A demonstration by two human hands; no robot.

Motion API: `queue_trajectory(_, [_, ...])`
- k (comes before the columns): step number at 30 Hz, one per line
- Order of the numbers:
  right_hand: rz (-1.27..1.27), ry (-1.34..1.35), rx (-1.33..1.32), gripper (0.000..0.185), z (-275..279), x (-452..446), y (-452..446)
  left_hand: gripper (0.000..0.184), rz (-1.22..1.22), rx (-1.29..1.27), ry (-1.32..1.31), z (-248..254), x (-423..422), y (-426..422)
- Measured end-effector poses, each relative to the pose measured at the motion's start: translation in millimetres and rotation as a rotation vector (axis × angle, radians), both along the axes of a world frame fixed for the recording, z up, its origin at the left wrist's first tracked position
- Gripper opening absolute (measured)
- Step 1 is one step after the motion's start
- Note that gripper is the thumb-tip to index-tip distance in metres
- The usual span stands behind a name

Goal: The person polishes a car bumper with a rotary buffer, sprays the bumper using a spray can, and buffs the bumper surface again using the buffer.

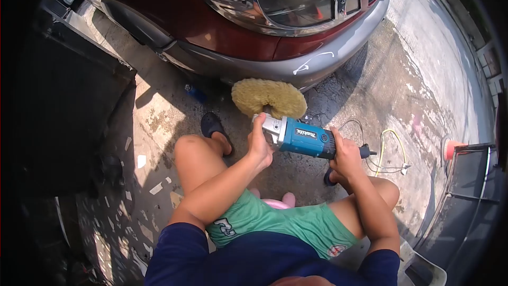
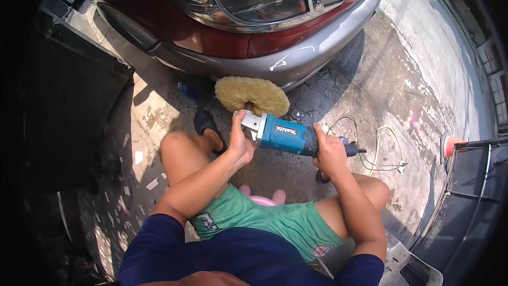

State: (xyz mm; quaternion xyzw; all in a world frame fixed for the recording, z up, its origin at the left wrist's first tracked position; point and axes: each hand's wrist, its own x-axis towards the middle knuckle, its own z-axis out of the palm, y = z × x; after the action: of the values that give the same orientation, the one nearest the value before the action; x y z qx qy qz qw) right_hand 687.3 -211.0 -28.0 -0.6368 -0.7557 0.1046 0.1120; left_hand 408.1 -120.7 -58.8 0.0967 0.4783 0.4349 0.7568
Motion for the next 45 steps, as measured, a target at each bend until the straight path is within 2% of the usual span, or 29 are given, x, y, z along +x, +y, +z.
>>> queue_trajectory(4, [0.025,-0.005,-0.08,0.097,-25.0,-8.1,11.3,0.084,-0.007,-0.107,0.062,-25.3,-9.0,4.6])
queue_trajectory(11, [0.013,-0.073,-0.227,0.092,-81.8,-5.1,44.9,0.076,0.034,-0.243,0.014,-87.4,-4.2,27.7])
queue_trajectory(17, [-0.023,-0.146,-0.433,0.092,-106.6,-1.6,67.6,0.076,0.0,-0.379,0.064,-123.5,2.7,43.3])
queue_trajectory(19, [-0.052,-0.166,-0.534,0.094,-101.1,2.7,71.6,0.077,-0.035,-0.379,0.049,-125.9,11.3,45.3])
queue_trajectory(24, [-0.061,-0.178,-0.433,0.088,-84.3,40.4,67.8,0.083,-0.108,-0.377,-0.068,-122.7,40.3,37.1])
queue_trajectory(26, [-0.14,-0.19,-0.555,0.088,-53.7,56.1,70.4,0.082,-0.101,-0.403,-0.1,-107.1,63.6,34.0])
queue_trajectory(30, [-0.145,-0.234,-0.48,0.09,-53.9,107.2,63.4,0.081,-0.149,-0.47,-0.16,-110.3,110.5,41.5])
queue_trajectory(35, [-0.205,-0.263,-0.409,0.094,-84.2,149.2,48.3,0.082,-0.216,-0.423,-0.196,-131.2,149.8,47.6])
queue_trajectory(38, [-0.217,-0.208,-0.438,0.092,-93.9,146.6,45.4,0.081,-0.197,-0.509,-0.183,-142.4,147.6,51.2])
queue_trajectory(39, [-0.184,-0.187,-0.331,0.091,-100.9,143.1,40.7,0.081,-0.212,-0.469,-0.164,-144.8,143.6,50.1])
queue_trajectory(45, [-0.105,-0.14,-0.434,0.09,-121.7,90.8,63.1,0.08,-0.092,-0.467,-0.065,-144.3,85.5,38.7])
